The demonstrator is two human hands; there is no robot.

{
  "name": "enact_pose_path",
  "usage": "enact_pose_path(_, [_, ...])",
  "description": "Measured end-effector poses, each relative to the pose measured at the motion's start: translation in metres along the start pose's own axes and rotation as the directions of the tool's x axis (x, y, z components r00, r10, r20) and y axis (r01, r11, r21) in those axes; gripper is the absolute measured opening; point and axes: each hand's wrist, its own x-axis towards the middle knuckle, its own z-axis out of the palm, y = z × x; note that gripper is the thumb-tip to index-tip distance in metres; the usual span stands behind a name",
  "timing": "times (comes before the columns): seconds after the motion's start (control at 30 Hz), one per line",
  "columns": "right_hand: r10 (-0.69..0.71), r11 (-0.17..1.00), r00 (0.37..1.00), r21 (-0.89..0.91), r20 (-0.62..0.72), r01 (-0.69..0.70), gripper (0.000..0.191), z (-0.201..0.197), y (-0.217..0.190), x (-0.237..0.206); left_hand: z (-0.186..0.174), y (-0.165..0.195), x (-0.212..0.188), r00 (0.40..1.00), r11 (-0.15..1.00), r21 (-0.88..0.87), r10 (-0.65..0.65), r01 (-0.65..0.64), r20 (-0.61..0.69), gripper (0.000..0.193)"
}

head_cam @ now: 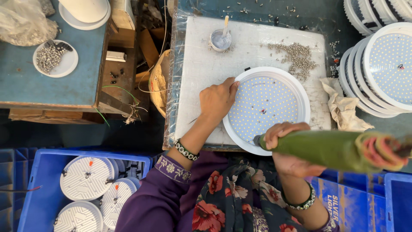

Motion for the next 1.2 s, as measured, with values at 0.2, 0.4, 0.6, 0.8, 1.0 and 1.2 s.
enact_pose_path(0.2, [0.061, 0.997, 0.998, 0.035, 0.03, -0.062, 0.099, -0.01, -0.007, 0.012, -0.001, 0.001, -0.001, 1.0, 1.0, 0.003, -0.014, 0.014, 0.008, 0.029])
enact_pose_path(0.4, [0.036, 0.999, 0.998, 0.027, 0.054, -0.038, 0.101, -0.012, 0.007, 0.005, 0.001, 0.002, -0.001, 0.998, 0.998, 0.0, -0.058, 0.058, 0.012, 0.029])
enact_pose_path(0.6, [-0.015, 1.0, 0.998, 0.012, 0.063, 0.015, 0.101, -0.011, 0.015, -0.012, 0.004, 0.002, -0.002, 0.999, 0.999, -0.007, -0.042, 0.042, -0.017, 0.028])
enact_pose_path(0.8, [-0.054, 0.983, 0.997, 0.178, 0.062, 0.042, 0.094, -0.021, 0.011, 0.004, 0.003, -0.002, -0.001, 1.0, 1.0, 0.028, -0.012, 0.013, -0.023, 0.028])
enact_pose_path(1.0, [-0.04, 0.997, 0.997, 0.064, -0.064, 0.044, 0.095, -0.05, -0.032, 0.035, -0.003, 0.002, 0.0, 0.997, 0.998, 0.03, -0.058, 0.057, 0.048, 0.03])
enact_pose_path(1.2, [-0.046, 0.999, 0.996, -0.015, -0.081, 0.045, 0.097, -0.048, -0.068, 0.052, -0.015, 0.014, 0.011, 0.964, 0.983, 0.003, -0.181, 0.184, 0.192, 0.032])
